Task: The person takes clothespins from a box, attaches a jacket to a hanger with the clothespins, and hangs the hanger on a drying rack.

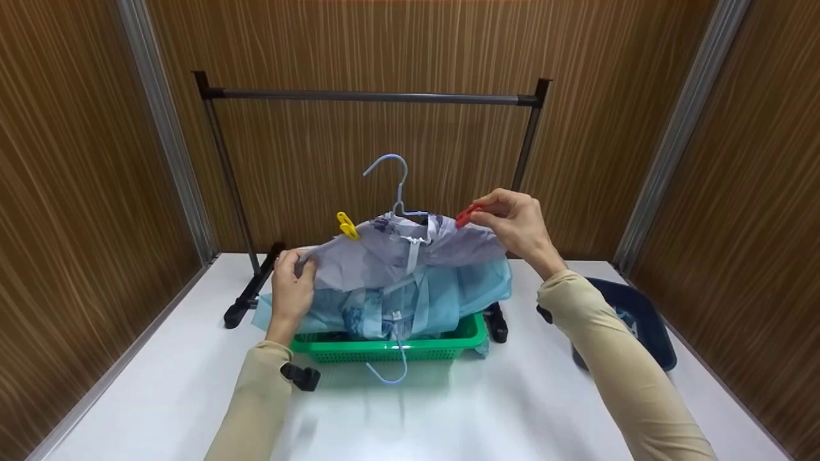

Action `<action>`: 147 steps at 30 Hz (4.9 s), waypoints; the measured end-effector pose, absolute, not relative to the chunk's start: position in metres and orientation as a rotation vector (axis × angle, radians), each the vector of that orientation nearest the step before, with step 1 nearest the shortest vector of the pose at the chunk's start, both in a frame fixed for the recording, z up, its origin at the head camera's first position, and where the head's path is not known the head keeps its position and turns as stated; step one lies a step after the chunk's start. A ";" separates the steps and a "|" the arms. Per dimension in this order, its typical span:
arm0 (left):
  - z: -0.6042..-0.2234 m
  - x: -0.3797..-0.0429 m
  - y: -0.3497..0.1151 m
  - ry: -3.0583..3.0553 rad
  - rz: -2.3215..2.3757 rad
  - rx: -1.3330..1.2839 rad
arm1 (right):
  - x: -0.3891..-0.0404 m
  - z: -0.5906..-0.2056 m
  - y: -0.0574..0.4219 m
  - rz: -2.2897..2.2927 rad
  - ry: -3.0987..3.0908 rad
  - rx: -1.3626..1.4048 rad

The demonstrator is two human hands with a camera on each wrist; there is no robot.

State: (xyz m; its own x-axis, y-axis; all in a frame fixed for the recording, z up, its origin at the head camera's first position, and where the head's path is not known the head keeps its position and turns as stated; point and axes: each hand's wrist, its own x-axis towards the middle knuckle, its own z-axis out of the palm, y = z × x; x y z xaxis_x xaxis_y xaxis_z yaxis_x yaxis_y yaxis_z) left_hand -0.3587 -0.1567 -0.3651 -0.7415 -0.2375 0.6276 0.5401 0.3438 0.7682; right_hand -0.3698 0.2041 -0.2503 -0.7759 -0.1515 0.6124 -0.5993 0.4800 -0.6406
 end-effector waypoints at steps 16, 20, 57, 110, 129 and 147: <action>-0.340 -0.327 -0.146 -1.933 -1.505 -0.278 | -0.376 -0.255 0.199 1.237 -2.364 0.595; -0.340 -0.327 -0.146 -1.922 -1.492 -0.286 | -0.377 -0.256 0.199 1.235 -2.373 0.608; -0.370 -0.359 -0.161 -1.940 -1.431 -0.257 | -0.383 -0.285 0.220 0.991 -2.538 0.633; -0.364 -0.361 -0.170 -2.046 -1.267 -0.288 | -0.365 -0.304 0.233 1.385 -2.345 0.554; -0.405 -0.345 -0.177 -2.345 -0.896 -0.591 | -0.398 -0.320 0.252 1.242 -2.108 0.239; -0.421 -0.342 -0.163 -2.507 -0.652 -0.488 | -0.408 -0.314 0.263 1.162 -1.905 -0.048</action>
